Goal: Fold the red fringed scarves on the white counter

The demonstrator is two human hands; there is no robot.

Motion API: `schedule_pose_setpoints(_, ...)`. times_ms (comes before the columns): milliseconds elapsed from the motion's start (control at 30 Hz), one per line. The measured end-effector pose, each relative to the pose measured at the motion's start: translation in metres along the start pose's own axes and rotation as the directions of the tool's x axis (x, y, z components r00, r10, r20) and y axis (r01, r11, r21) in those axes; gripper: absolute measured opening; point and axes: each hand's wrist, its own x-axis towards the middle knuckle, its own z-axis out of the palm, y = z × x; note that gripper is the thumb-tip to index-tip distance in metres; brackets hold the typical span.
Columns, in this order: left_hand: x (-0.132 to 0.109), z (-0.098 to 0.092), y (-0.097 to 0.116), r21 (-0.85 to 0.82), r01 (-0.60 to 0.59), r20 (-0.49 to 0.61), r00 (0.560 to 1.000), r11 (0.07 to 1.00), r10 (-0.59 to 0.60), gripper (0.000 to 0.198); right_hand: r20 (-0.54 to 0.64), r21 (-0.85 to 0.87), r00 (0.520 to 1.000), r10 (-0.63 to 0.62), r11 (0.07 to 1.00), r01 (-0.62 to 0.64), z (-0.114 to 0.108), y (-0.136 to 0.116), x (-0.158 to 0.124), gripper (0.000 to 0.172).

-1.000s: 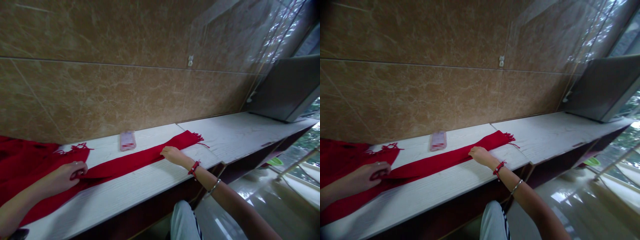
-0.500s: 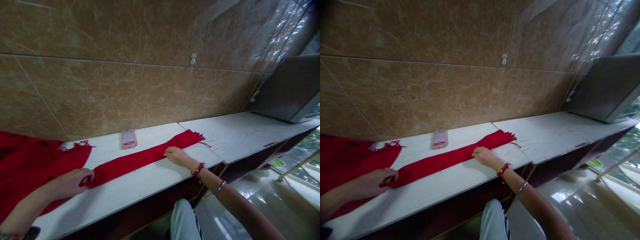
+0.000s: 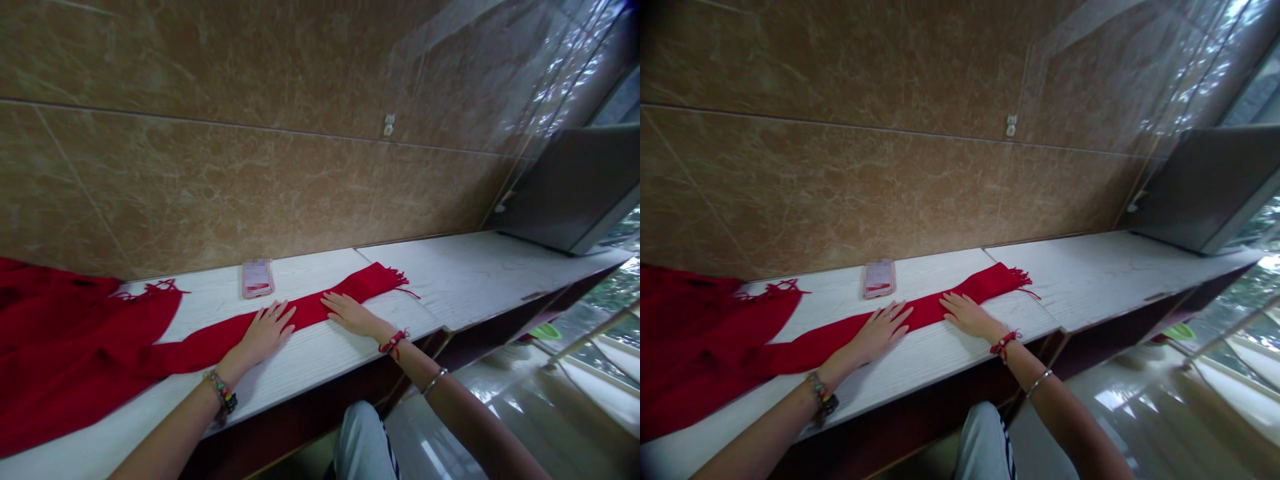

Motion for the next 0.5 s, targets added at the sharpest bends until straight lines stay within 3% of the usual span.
schedule_pose_setpoints(267,-0.009,0.0,-0.01,0.002,0.088,0.118,0.989,0.996,-0.088,0.053,-0.013,-0.07,1.0,0.029,0.997,-0.03,-0.008,0.001,0.002,0.049)
schedule_pose_setpoints(400,0.015,-0.007,0.015,0.001,0.077,0.052,0.996,0.997,-0.077,0.05,-0.108,-0.207,0.994,0.032,0.977,-0.054,-0.023,0.017,0.01,0.048)
schedule_pose_setpoints(500,0.041,-0.005,0.037,-0.019,0.03,-0.036,0.999,0.999,-0.03,0.051,-0.088,-0.299,0.994,0.071,0.949,-0.095,-0.031,0.04,0.009,0.043)
